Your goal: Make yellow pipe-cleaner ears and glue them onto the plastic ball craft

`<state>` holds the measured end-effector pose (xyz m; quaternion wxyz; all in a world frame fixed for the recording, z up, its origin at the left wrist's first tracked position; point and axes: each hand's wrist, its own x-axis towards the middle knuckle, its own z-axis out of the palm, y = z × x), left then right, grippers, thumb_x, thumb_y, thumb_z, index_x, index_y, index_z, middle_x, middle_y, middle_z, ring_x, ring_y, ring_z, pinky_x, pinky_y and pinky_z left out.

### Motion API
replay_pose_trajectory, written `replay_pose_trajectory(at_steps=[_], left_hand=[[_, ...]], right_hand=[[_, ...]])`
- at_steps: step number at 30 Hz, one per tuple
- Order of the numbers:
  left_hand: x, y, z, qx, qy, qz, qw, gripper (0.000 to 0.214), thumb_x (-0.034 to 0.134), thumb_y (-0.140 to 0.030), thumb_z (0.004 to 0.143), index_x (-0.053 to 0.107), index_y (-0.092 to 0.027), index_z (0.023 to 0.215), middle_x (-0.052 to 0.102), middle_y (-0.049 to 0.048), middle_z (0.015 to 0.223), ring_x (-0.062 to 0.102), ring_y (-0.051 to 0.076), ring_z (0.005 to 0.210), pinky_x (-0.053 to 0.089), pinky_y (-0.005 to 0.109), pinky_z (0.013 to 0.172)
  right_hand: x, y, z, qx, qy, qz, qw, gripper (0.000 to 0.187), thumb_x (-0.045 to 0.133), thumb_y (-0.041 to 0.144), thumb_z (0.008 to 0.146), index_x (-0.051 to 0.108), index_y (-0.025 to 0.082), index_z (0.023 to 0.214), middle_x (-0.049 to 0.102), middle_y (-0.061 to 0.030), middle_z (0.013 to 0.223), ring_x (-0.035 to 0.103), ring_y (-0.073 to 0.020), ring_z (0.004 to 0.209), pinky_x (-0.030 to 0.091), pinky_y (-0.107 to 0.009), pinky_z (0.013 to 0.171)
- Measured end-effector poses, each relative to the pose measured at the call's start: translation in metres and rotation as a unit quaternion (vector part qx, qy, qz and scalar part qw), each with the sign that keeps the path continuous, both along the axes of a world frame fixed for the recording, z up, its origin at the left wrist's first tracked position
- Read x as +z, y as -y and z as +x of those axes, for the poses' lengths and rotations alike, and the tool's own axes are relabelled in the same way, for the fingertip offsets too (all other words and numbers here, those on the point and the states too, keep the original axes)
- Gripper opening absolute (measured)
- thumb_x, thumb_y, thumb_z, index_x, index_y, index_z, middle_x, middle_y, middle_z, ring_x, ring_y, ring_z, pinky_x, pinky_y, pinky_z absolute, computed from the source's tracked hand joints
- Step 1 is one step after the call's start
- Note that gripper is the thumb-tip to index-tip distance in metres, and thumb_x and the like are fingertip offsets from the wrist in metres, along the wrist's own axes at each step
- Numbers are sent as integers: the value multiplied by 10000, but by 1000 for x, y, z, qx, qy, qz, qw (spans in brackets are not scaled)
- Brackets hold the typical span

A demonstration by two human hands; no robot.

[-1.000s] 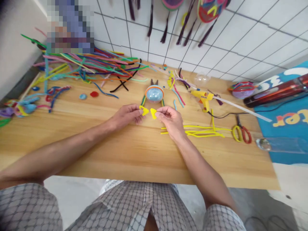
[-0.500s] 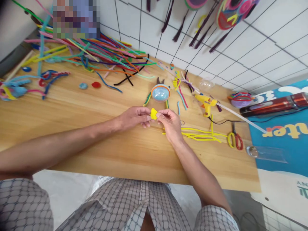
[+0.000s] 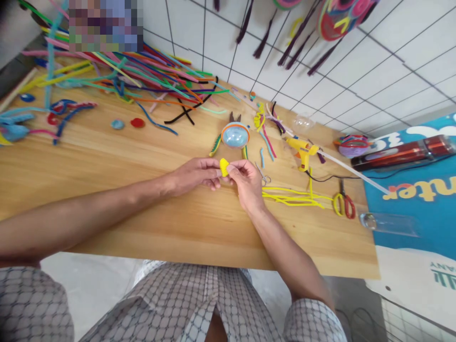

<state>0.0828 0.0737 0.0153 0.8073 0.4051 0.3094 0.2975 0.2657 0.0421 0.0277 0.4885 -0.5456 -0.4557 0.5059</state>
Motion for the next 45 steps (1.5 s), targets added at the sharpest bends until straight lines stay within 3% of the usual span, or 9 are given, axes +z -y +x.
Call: replay_pose_trajectory(at_steps=[7,14,18,24,29,32,35,40,45], left_hand=[[1,2,-1,-7,-12,52,999,250,870,-280,855,746,-136,1017,823,82,1005,705,115,734,587,263,712],[0,5,0,20,-63,152,986,145,747,-295,906,716,-156,936,732,13,807,653,114,679,546,238,662],[-1,6,-1,30,-88,183,979,167,735,-329,897,672,-174,908,662,-18,752,635,118,679,538,242,676],[0,9,-5,41,-107,240,964,292,732,-459,917,677,-172,907,664,-3,779,630,133,720,532,258,708],[0,10,-4,47,-114,263,957,230,703,-400,943,679,-172,937,674,-4,794,630,123,706,533,252,708],[-4,11,-3,57,-103,235,965,258,717,-398,948,651,-184,1075,725,14,894,675,128,743,556,250,718],[-10,11,-2,65,-95,214,970,354,736,-397,954,603,-192,1210,762,36,974,727,144,782,592,271,754],[-13,11,-3,48,-121,251,959,214,693,-372,983,636,-185,1072,745,27,929,749,155,793,611,272,757],[-14,11,-3,56,-188,326,925,163,607,-327,1006,677,-189,1057,753,24,900,727,146,745,591,264,745]], right_hand=[[-7,0,1,-23,8,31,999,281,870,430,794,675,239,861,697,38,675,688,-147,612,509,-260,548],[-13,6,0,-27,17,76,997,298,878,439,820,699,265,984,705,46,785,684,-141,660,594,-305,669],[-9,15,1,-31,121,136,983,254,829,446,899,714,274,1047,744,2,888,715,-176,798,617,-341,773],[-1,23,1,-5,259,228,939,171,696,424,1018,731,272,1088,744,-44,964,688,-203,867,591,-372,812],[-4,19,4,18,179,186,966,227,715,465,1001,755,275,1119,762,-44,1031,710,-201,918,610,-361,842],[-10,15,6,25,114,116,986,296,719,531,984,761,277,1131,776,-34,1023,722,-195,874,628,-364,833],[-14,12,8,20,104,101,989,343,794,536,920,762,264,1127,773,-28,987,725,-198,880,633,-363,833],[-17,9,10,27,93,107,990,383,863,539,857,765,261,1101,791,-38,1045,741,-205,964,634,-368,897],[-20,4,14,5,16,92,996,399,903,558,807,772,267,1046,765,3,944,699,-160,806,611,-304,742]])
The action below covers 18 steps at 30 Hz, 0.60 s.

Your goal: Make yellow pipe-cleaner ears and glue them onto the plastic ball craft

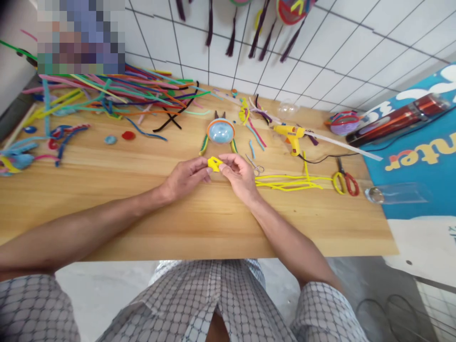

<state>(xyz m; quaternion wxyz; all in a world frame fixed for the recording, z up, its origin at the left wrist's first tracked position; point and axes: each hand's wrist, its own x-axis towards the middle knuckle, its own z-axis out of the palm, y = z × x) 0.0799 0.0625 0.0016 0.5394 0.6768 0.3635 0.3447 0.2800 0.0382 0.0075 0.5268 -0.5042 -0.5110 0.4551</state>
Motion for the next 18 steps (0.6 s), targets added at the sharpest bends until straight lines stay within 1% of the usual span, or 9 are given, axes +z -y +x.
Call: replay_pose_trajectory(at_steps=[2,4,6,8,10,13,15,16,18], left_hand=[[0,-1,-1,16,-23,22,999,225,595,-319,1018,683,-187,1177,782,34,931,709,139,720,573,265,747],[2,-3,-4,46,-58,43,996,355,641,-321,1006,654,-186,1334,791,27,921,682,136,699,546,265,737],[6,-6,-8,84,-96,71,989,488,705,-342,984,618,-177,1435,753,-5,819,639,140,669,508,266,714],[10,-8,-10,109,-110,90,984,521,719,-390,992,623,-163,1451,669,-37,709,590,141,635,471,268,686],[14,-8,-11,106,-86,87,987,463,680,-452,1021,671,-159,1379,611,-45,665,544,134,605,438,266,648],[17,-5,-8,47,-11,50,998,397,663,-539,1014,736,-171,1146,668,-10,753,540,122,637,436,259,637],[16,-3,-5,11,24,28,999,413,676,-588,989,723,-177,982,695,7,804,547,118,663,454,258,657],[16,-2,-3,3,32,22,999,422,678,-598,981,705,-181,923,691,7,798,546,118,666,458,259,666],[15,-2,-2,7,29,19,999,413,673,-581,983,672,-189,854,663,-4,747,538,119,659,454,260,668]], right_hand=[[-1,-3,1,-26,-21,15,999,401,899,563,809,762,270,1046,738,14,906,674,-149,767,595,-293,705],[-1,-5,2,-49,-36,25,998,420,902,579,801,752,272,1045,728,15,891,667,-148,756,587,-288,683],[-1,-6,2,-57,-48,24,997,440,918,594,778,750,272,1025,725,18,862,659,-143,731,576,-281,656],[-1,-7,1,-53,-58,22,997,436,933,584,769,753,269,1010,721,27,830,650,-132,704,564,-271,642],[0,-6,0,-43,-60,27,997,415,938,562,777,754,263,997,721,32,814,649,-123,690,560,-264,645],[0,-2,-2,-24,-44,29,998,383,918,547,810,744,250,976,743,24,826,671,-127,701,584,-279,683],[0,1,-4,-6,-22,24,999,367,895,542,834,736,242,973,761,13,844,695,-139,716,605,-301,714],[0,4,-5,3,-7,22,1000,356,879,537,849,733,239,977,767,9,846,705,-145,720,611,-309,724],[0,9,-6,16,39,34,999,311,839,510,891,730,236,994,777,1,850,720,-158,734,613,-322,734]])
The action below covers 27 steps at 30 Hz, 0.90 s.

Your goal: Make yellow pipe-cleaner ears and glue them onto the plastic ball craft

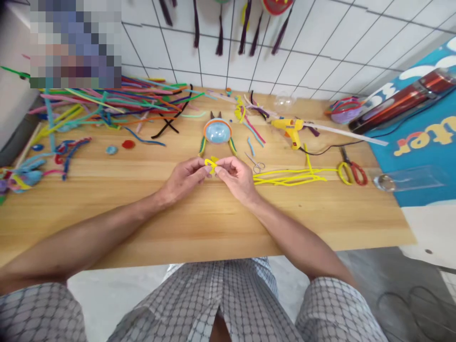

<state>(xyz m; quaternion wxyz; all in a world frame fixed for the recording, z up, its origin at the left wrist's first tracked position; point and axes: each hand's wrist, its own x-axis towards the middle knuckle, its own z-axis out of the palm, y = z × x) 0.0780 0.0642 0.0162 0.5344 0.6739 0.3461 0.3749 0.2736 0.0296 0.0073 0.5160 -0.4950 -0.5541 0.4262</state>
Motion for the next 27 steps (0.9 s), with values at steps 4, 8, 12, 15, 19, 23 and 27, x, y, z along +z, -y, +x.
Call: replay_pose_trajectory(at_steps=[4,8,12,15,19,23,27], left_hand=[[0,-1,-4,36,-32,4,999,330,640,-492,998,654,-198,849,637,-14,721,522,120,635,424,263,633],[4,-4,-9,50,-55,4,997,303,599,-456,1012,612,-205,843,646,-12,726,540,122,628,410,262,617],[2,-6,-10,35,-72,-1,997,341,596,-480,1025,596,-208,819,641,-17,677,533,124,603,401,266,605],[-5,-9,-8,31,-55,-9,998,361,609,-535,1028,639,-200,895,696,2,738,508,118,585,398,266,585],[-11,-13,-8,33,-14,-26,999,419,710,-612,952,655,-197,957,676,-6,740,489,110,572,383,257,555],[-10,-14,-9,36,-17,-20,999,446,801,-621,877,666,-197,912,570,-46,656,443,101,562,347,246,544],[-6,-13,-6,66,-13,-38,997,484,868,-625,787,657,-200,878,640,-20,717,519,114,601,392,241,556]], right_hand=[[4,8,0,-27,150,108,982,174,750,404,971,730,249,1047,792,-27,918,718,-185,800,595,-355,763],[6,2,10,-113,186,186,958,179,672,406,1025,721,256,1109,762,-38,960,698,-206,862,584,-382,807],[0,-12,21,-182,136,172,959,256,624,489,1054,702,249,1091,735,-27,948,677,-193,805,585,-370,785],[-3,-16,24,-161,162,164,960,266,608,495,1062,705,248,1082,745,-27,964,678,-193,820,587,-370,803],[1,-12,20,-117,213,216,945,201,582,407,1082,705,248,1089,751,-38,992,683,-199,864,581,-372,835],[6,0,6,-52,253,318,912,168,553,316,1102,698,233,1114,758,-61,989,710,-211,930,578,-372,880],[3,15,-18,24,294,392,871,131,578,267,1098,702,229,1117,777,-79,1054,728,-209,1016,576,-365,938]])
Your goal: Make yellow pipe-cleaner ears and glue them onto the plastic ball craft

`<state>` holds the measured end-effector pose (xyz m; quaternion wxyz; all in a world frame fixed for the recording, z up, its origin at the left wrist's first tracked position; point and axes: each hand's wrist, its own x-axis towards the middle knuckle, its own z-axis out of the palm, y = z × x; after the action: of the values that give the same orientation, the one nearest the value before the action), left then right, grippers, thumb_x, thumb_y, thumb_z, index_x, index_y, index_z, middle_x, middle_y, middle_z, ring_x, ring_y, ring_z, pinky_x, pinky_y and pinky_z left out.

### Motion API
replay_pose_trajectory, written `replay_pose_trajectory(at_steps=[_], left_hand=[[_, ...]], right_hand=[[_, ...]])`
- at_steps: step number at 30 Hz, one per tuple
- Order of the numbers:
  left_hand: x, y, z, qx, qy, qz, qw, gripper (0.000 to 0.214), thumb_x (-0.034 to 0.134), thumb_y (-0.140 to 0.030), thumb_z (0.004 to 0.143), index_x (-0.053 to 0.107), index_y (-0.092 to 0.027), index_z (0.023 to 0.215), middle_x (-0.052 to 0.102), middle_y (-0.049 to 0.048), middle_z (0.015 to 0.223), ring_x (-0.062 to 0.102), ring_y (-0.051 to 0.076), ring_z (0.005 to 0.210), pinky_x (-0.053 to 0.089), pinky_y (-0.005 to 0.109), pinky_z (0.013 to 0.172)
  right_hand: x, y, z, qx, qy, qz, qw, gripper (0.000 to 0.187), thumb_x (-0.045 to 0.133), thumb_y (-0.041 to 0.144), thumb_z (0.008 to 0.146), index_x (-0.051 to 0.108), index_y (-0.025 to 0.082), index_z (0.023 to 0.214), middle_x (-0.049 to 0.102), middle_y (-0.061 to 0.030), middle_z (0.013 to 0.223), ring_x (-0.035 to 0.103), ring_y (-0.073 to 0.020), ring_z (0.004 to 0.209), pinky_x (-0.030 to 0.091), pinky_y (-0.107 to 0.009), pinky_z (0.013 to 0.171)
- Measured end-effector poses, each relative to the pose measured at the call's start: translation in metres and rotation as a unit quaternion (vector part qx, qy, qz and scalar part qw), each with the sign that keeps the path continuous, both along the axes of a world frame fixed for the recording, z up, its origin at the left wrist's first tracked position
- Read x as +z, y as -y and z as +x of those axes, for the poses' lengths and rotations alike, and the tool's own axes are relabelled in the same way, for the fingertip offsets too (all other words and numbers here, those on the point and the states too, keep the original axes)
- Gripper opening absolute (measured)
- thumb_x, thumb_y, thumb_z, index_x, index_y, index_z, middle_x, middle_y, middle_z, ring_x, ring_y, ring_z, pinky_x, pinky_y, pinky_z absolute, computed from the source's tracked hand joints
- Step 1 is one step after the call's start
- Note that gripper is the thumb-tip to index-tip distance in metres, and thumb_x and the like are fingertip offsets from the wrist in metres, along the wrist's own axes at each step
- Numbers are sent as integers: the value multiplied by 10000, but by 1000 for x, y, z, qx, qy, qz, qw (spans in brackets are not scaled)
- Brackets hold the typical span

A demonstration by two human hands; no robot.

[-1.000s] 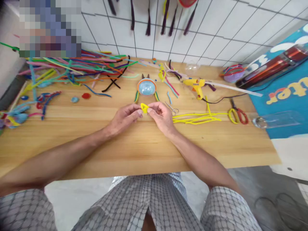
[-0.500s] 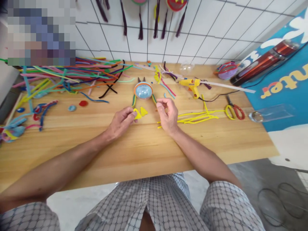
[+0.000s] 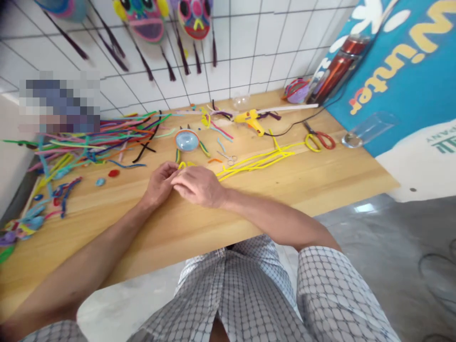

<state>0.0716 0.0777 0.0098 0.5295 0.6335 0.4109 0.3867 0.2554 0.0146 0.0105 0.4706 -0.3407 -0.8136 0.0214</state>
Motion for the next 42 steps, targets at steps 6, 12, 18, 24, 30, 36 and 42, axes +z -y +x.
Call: replay_pose_trajectory(at_steps=[6,12,18,24,30,36,42], left_hand=[[0,-1,3,39,-17,-2,999,444,858,-582,777,607,-220,834,595,-43,638,507,122,553,389,249,524],[0,-4,4,42,-36,24,998,467,867,-585,713,599,-226,847,654,-26,684,572,148,607,446,266,571],[2,-1,2,63,-48,20,997,505,834,-642,756,584,-221,882,649,-29,664,537,124,529,405,250,517],[-3,1,2,45,-44,37,997,512,843,-666,780,626,-212,872,637,-27,665,526,120,557,410,247,534],[-5,0,1,24,-33,57,998,490,826,-655,810,618,-212,820,583,-46,617,508,115,555,394,249,553],[-6,-4,-2,31,30,16,999,458,850,-593,772,606,-212,844,631,-37,617,556,119,552,455,248,576],[-3,-6,0,10,79,-26,997,495,916,-545,711,611,-206,905,625,-49,647,562,111,546,450,237,545]], right_hand=[[0,8,-19,35,143,-13,989,258,495,257,1127,746,232,1078,797,-51,1015,727,-204,1003,572,-357,945],[30,8,-9,-16,172,-22,985,257,554,301,1107,785,275,999,809,-46,982,718,-210,985,539,-331,940],[70,-18,70,-255,125,-130,950,299,573,374,1091,786,214,957,803,-86,933,716,-239,859,524,-357,776],[62,-4,203,-493,222,-291,790,363,657,449,1019,810,134,1115,819,-220,1107,752,-350,1038,566,-414,872],[49,9,237,-503,271,-401,716,340,589,249,1031,793,46,1210,751,-307,1314,728,-381,1210,533,-427,971],[82,13,263,-466,285,-376,749,264,566,122,1026,823,136,1083,812,-220,1192,744,-306,1075,498,-415,902],[94,19,245,-334,154,-323,872,153,633,271,959,783,298,943,820,-59,969,751,-320,916,550,-477,846]])
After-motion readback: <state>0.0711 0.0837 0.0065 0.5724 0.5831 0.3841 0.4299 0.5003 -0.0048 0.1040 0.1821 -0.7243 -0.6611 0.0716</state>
